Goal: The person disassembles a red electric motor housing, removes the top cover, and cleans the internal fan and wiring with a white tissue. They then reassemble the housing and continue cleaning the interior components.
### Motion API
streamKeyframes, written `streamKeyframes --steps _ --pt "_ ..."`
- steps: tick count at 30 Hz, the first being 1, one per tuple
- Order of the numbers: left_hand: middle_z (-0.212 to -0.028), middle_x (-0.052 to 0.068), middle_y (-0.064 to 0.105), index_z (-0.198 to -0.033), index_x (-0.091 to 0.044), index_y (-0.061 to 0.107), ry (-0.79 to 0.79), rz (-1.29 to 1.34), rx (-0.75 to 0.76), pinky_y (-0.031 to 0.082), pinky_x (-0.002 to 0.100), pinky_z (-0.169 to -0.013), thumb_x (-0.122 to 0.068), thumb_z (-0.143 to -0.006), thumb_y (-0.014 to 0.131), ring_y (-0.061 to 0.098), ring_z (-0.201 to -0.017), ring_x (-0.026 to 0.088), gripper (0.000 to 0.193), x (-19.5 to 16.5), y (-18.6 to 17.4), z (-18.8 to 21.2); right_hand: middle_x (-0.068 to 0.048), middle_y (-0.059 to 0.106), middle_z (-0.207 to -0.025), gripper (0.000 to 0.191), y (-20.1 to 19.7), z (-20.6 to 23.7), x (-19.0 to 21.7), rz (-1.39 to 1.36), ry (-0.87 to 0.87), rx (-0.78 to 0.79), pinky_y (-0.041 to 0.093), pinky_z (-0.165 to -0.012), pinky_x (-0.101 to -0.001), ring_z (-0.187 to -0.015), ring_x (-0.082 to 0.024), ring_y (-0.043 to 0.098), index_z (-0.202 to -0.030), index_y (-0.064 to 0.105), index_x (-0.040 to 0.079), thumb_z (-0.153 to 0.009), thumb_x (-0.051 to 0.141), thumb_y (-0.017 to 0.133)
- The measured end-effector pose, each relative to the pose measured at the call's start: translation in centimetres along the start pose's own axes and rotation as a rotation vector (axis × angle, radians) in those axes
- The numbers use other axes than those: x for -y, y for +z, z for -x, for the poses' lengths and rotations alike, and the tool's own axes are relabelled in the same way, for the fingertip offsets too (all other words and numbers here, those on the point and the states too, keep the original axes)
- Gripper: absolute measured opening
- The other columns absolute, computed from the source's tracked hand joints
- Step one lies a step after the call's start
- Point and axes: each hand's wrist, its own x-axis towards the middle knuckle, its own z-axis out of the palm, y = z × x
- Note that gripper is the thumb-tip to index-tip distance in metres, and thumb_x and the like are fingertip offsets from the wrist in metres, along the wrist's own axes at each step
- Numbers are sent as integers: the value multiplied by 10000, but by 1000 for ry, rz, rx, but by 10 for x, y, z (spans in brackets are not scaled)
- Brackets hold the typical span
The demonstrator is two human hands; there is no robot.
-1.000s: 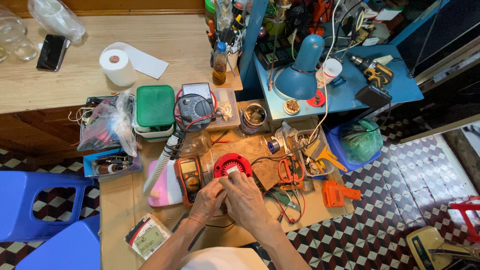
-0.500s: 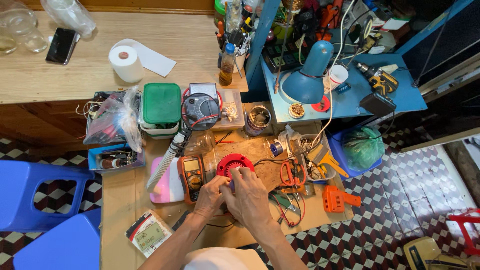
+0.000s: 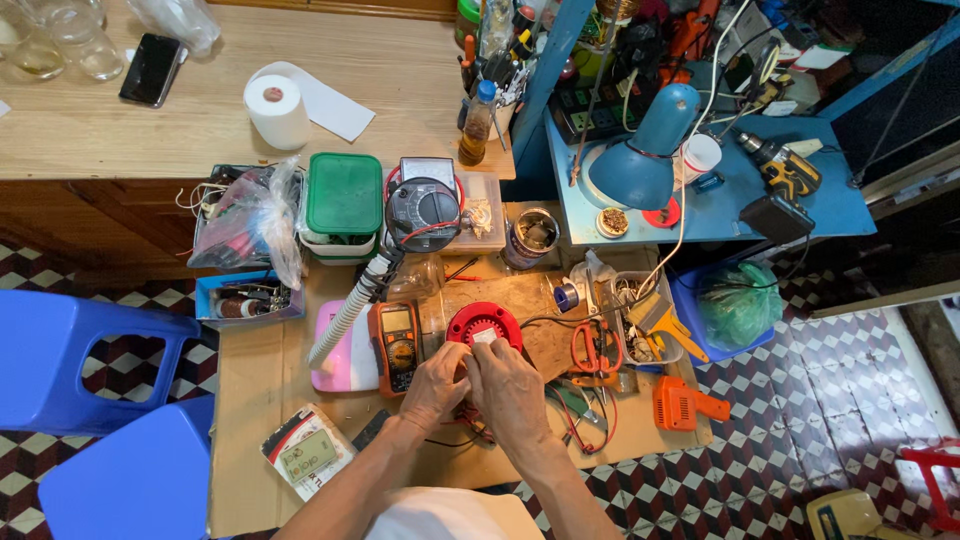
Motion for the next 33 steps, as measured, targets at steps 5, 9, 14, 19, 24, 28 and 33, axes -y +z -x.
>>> streamKeyframes --steps 5,9,14,19,24,28,33 --pt "-1141 107 697 -1110 -62 689 -33 10 27 596 392 -815 -116 -871 693 716 -969 322 244 2 2 2 -210 630 -1132 434 -9 8 -3 -55 -346 -289 508 -857 -458 -1034 -366 617 -1187 600 9 -772 99 685" --pt "-1153 108 687 -1144 -41 651 -59 -10 3 597 392 -851 -130 -860 712 719 -1000 321 304 5 7 -2 -161 624 -1103 326 -5 1 -1 -45 60 -36 523 -879 -429 -1049 -326 631 -1207 588 83 -931 234 671" --pt "-1236 132 637 -1232 -66 601 -55 18 79 568 418 -924 -80 -780 747 676 -1073 343 475 12 8 7 -197 625 -1069 337 1 4 -15 -101 -204 -155 528 -870 -472 -1022 -401 639 -1175 588 25 -849 59 664" --pt "-1268 128 586 -1320 -74 547 -165 -38 112 555 411 -958 -107 -795 792 639 -1117 331 580 21 14 11 -205 624 -1004 342 4 4 -14 -198 -13 13 564 -739 -450 -829 -376 695 -1252 560 6 -933 95 645" --pt "-1239 106 594 -1297 -80 566 -167 -69 46 569 383 -961 -227 -769 843 660 -1102 306 614 33 16 16 -209 669 -1042 273 -14 10 -4 -231 -56 -150 586 -742 -422 -854 -340 718 -1170 580 -9 -932 103 654" --pt "-1192 120 609 -1279 -69 567 -158 -54 8 568 398 -898 -243 -770 862 664 -1064 327 613 38 16 22 -195 707 -991 266 -35 22 3 -276 139 -165 593 -707 -398 -818 -293 750 -1152 610 10 -925 133 675" --pt "-1083 104 711 -1165 -80 667 -147 9 -20 607 374 -800 -221 -843 815 735 -913 289 382 37 12 31 -155 718 -992 263 -47 31 5 -321 193 -175 603 -702 -359 -838 -222 749 -1146 608 20 -932 154 680"
